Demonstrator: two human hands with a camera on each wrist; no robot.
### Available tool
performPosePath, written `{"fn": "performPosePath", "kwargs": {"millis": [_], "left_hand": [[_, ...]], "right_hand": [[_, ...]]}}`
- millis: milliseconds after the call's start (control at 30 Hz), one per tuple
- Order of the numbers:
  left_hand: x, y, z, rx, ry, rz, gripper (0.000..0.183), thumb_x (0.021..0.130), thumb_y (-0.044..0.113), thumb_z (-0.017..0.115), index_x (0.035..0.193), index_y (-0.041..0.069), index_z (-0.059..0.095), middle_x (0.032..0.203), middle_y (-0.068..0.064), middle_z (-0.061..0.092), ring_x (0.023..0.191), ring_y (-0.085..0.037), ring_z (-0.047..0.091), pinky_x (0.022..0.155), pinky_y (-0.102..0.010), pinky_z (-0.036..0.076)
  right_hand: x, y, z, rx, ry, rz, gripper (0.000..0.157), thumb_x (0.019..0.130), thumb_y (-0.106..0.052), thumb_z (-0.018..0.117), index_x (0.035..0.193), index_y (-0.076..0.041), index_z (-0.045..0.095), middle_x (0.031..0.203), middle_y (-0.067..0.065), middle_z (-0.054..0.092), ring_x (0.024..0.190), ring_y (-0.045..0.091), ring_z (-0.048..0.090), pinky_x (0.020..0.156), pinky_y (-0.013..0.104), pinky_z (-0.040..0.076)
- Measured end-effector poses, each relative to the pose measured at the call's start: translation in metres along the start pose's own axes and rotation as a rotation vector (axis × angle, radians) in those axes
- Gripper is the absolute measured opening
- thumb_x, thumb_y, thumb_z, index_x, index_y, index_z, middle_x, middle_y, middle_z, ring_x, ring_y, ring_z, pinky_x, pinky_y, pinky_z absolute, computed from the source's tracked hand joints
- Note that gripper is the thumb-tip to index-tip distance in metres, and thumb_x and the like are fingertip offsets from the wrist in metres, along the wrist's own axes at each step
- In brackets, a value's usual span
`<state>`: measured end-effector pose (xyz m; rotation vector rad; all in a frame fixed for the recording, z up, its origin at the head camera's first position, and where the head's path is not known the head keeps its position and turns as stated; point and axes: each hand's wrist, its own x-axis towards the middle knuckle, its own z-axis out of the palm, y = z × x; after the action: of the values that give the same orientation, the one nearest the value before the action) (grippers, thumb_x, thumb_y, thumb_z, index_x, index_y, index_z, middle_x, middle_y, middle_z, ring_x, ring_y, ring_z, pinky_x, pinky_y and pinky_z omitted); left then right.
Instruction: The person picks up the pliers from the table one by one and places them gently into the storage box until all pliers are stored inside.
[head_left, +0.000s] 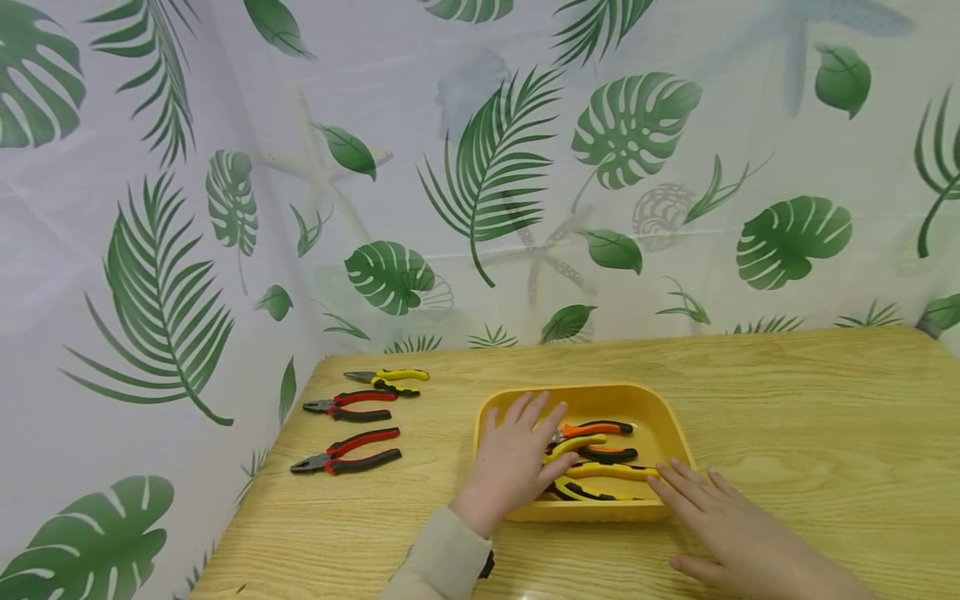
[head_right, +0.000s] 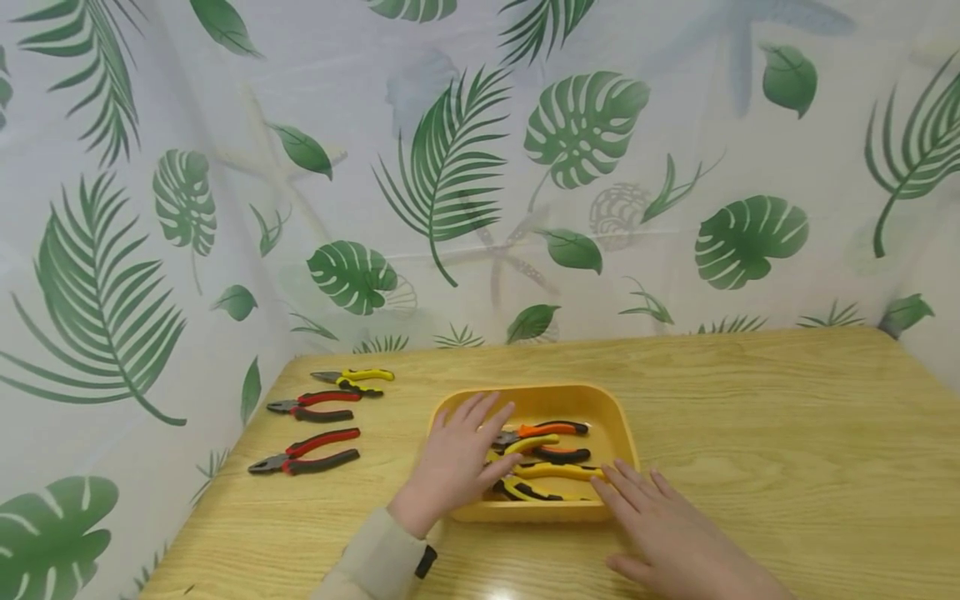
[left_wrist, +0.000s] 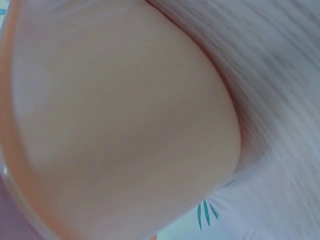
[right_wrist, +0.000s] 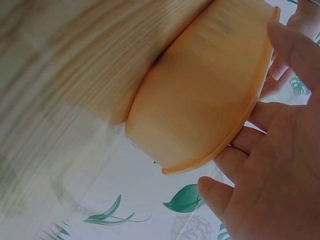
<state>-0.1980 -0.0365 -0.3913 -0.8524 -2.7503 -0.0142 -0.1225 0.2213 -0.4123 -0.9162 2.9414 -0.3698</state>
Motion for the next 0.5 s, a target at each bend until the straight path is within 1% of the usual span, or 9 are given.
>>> {"fn": "performPosePath", "kwargs": {"millis": [300, 500], "left_hand": [[-0.004, -0.007, -0.003, 0.012, 0.012, -0.023, 0.06, 0.088, 0.056, 0.035, 0.137, 0.022, 0.036, 0.139, -0.002, 0.032, 0.126, -0.022, 0.028, 0.092, -0.05, 0.03], [-0.007, -0.013, 0.0, 0.009, 0.015, -0.041, 0.06, 0.088, 0.057, 0.035, 0.137, 0.023, 0.035, 0.139, -0.003, 0.031, 0.126, -0.022, 0.028, 0.092, -0.051, 0.029]], "right_hand": [[-0.001, -0.001, 0.001, -0.025, 0.026, -0.021, 0.076, 0.082, -0.054, 0.049, 0.138, -0.006, 0.03, 0.139, 0.014, 0.03, 0.125, 0.032, 0.026, 0.091, 0.01, -0.017], [-0.001, 0.0, 0.0, 0.004, -0.003, -0.001, 0.077, 0.082, -0.055, 0.048, 0.139, -0.006, 0.028, 0.141, 0.013, 0.027, 0.127, 0.033, 0.023, 0.09, 0.009, -0.017]]}}
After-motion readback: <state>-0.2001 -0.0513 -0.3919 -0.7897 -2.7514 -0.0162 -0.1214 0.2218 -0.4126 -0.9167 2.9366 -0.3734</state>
